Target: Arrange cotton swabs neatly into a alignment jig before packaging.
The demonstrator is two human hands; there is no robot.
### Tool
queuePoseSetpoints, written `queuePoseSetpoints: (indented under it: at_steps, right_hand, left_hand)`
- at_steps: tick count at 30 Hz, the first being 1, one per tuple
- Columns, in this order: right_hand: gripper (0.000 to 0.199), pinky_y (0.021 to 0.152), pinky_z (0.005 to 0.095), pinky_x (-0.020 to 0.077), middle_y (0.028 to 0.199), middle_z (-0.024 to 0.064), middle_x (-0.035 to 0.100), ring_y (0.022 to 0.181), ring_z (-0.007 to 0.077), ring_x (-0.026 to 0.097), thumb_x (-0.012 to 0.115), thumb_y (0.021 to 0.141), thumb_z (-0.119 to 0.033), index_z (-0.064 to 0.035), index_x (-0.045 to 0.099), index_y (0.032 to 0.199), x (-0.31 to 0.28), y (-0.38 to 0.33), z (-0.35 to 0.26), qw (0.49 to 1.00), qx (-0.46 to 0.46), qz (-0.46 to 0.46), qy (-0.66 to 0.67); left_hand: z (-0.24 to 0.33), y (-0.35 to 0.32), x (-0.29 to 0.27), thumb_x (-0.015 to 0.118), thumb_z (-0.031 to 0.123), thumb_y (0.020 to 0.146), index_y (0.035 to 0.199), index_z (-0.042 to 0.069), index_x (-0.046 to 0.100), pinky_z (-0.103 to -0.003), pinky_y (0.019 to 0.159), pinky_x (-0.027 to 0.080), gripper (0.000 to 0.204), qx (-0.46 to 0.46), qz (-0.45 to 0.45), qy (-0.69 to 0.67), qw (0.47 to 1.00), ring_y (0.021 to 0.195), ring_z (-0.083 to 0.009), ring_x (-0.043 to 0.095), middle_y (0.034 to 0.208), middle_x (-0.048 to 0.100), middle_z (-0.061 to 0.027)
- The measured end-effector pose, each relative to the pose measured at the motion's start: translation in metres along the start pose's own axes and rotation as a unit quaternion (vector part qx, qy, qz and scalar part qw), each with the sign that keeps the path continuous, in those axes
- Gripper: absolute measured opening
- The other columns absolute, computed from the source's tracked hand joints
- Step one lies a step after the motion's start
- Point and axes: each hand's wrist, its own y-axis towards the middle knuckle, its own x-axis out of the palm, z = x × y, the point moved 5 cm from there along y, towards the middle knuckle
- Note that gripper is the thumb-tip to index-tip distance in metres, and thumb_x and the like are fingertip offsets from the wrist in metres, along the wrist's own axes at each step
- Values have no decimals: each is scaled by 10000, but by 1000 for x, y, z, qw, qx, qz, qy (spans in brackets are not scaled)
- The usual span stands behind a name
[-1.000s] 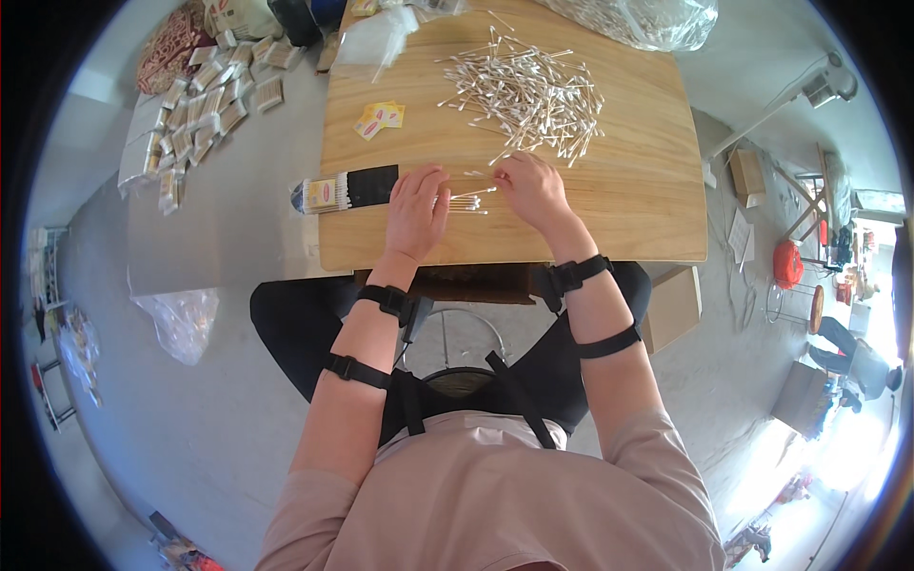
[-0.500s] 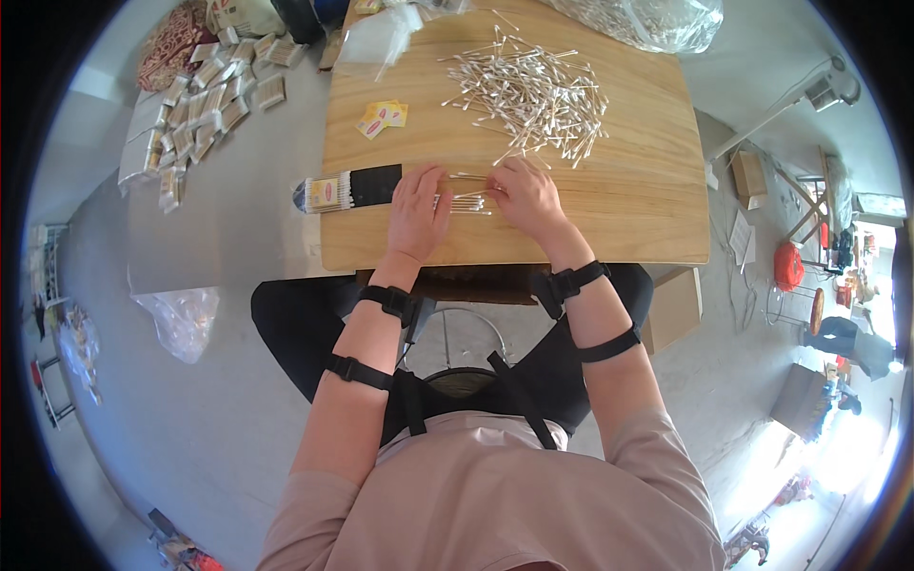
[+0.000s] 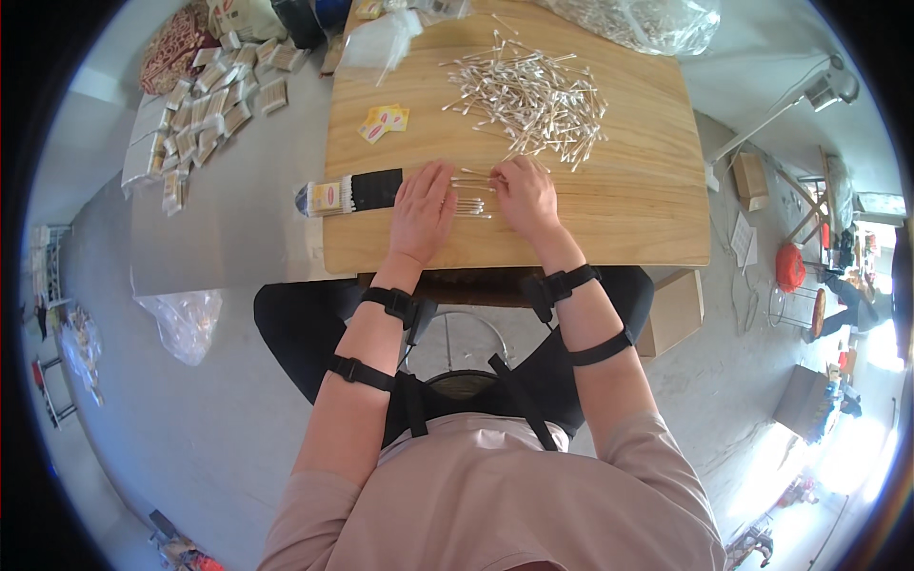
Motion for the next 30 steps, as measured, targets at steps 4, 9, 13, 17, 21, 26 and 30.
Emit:
queuePoseSetpoints:
  at_steps: [4, 9, 13, 17, 21, 26, 30]
  right_hand:
    - [65, 806, 417, 515, 940, 86, 640, 935, 302, 624, 677, 820, -108, -95, 681, 884, 12, -2, -6, 999, -34, -30, 16]
    - [70, 793, 417, 516, 924, 93, 634, 920, 307, 625, 685, 819, -134, -84, 663, 863, 3, -3, -2, 998, 19, 1, 52]
    - [138, 775, 430, 520, 918, 103, 633, 911, 318, 628, 699, 817, -180, -79, 631, 883, -17, -9, 18, 992, 120, 33, -33]
    - [158, 784, 438, 519, 926, 102, 634, 916, 321, 629, 700, 820, -194, -85, 620, 903, -10, -19, 27, 993, 86, 8, -83]
    - [106, 791, 438, 519, 928, 108, 634, 915, 320, 629, 677, 838, -175, -92, 630, 886, -2, -19, 18, 997, 41, 10, -60]
    - [72, 797, 440, 519, 930, 112, 634, 930, 319, 628, 660, 846, -148, -92, 654, 891, 12, -11, -12, 998, -37, -42, -23]
    - [77, 826, 421, 514, 967, 74, 625, 979, 289, 615, 671, 831, -132, -109, 677, 905, -5, 3, -1, 1000, -17, -2, 5]
  left_hand:
    - [5, 0, 2, 576, 249, 950, 1318, 73, 575, -444, 1098, 353, 409, 22, 1, 33, 999, 1307, -303, 489, 1364, 555, -139]
    - [4, -1, 3, 585, 256, 946, 1214, 94, 641, -449, 1100, 352, 318, 33, -10, 37, 999, 1306, -302, 490, 1345, 564, -129]
    - [0, -3, -2, 608, 232, 933, 1065, 81, 659, -453, 1075, 372, 207, 9, 7, -34, 999, 1249, -314, 527, 1238, 600, -114]
    - [-1, -1, -3, 616, 226, 928, 1024, 66, 648, -456, 1039, 400, 190, 20, 8, -51, 998, 1195, -334, 554, 1168, 610, -119]
    - [-3, -3, -2, 604, 244, 938, 1069, 57, 647, -448, 1029, 409, 232, -15, 14, -79, 997, 1193, -344, 554, 1205, 605, -135]
    - [-1, -4, -2, 602, 253, 942, 1183, 60, 636, -442, 1028, 409, 311, -15, 27, -29, 999, 1205, -346, 541, 1298, 579, -155]
    - [1, -2, -1, 604, 248, 939, 1157, 59, 647, -443, 1032, 407, 292, 0, 15, -23, 1000, 1212, -341, 536, 1292, 580, -146]
